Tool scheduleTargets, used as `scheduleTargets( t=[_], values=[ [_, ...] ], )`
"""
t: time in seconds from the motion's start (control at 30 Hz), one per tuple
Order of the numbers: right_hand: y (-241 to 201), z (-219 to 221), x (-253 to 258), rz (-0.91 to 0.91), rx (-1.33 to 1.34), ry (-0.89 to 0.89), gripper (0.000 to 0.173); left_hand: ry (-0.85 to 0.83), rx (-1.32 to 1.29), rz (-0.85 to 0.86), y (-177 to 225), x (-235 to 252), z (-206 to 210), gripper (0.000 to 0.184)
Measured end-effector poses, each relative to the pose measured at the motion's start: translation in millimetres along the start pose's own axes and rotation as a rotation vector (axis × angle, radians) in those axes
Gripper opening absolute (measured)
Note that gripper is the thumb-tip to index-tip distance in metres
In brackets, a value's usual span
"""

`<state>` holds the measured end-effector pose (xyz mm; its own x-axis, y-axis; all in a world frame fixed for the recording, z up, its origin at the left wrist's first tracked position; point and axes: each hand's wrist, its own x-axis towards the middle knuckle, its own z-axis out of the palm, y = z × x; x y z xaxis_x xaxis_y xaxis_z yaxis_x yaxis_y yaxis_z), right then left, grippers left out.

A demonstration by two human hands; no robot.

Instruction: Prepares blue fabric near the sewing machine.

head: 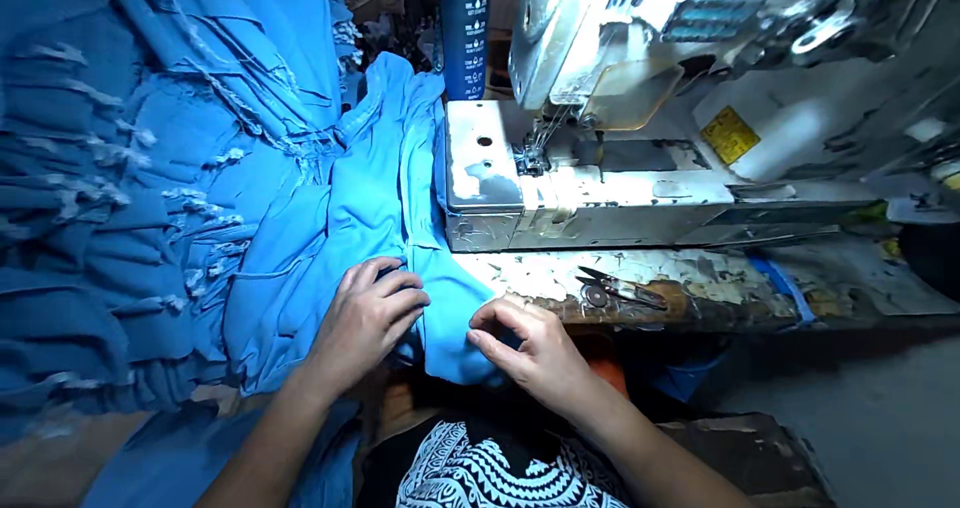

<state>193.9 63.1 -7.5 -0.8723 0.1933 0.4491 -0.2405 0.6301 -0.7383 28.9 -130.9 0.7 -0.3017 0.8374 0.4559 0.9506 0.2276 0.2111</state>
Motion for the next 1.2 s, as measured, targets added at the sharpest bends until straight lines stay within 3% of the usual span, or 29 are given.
scheduleTargets(
  t=[0.13,0.2,0.3,0.43,0.53,0.6,0.7,0.73,0.83,0.9,0.93,1.03,1.2],
  values=[
    [10,4,-12,0.036,-0.025,0.011,0.022,-0.006,-0.161,0.055,-13,-4,6,0.021],
    [11,5,-12,0.031,0.007,0.042,0.021,-0.096,-0.264,0.108,-17,-6,7,0.021],
    [16,1,-11,0.064,0.109,0.082,0.02,-0.164,-0.197,0.181,-18,-15,6,0.022],
    [22,-3,-6,0.142,0.229,0.072,0.019,0.073,-0.013,0.241,-8,-23,28,0.015],
    [23,-8,-4,0.175,0.323,0.052,0.019,0.184,-0.147,0.253,10,-7,40,0.013],
    [17,-19,-7,0.216,0.616,-0.048,0.022,0.191,-0.401,0.28,31,18,26,0.013],
    [5,-41,-22,0.29,1.252,-0.327,0.043,0.102,-0.63,0.416,64,69,-11,0.011],
    [0,-44,-30,0.311,1.305,-0.297,0.046,0.061,-0.627,0.455,72,85,-15,0.013],
    [-3,-52,-46,0.477,1.173,0.085,0.057,-0.054,-0.494,0.476,78,119,2,0.015],
    [12,-60,-57,0.504,1.124,0.213,0.064,-0.099,-0.451,0.438,80,128,19,0.015],
    [18,-65,-63,0.481,1.057,0.221,0.062,-0.107,-0.45,0.421,82,129,26,0.016],
    [29,-79,-75,0.372,0.779,0.227,0.033,-0.118,-0.479,0.371,84,130,33,0.017],
    [30,-85,-67,0.344,0.543,0.235,0.012,-0.028,-0.466,0.321,84,129,35,0.019]
  ],
)
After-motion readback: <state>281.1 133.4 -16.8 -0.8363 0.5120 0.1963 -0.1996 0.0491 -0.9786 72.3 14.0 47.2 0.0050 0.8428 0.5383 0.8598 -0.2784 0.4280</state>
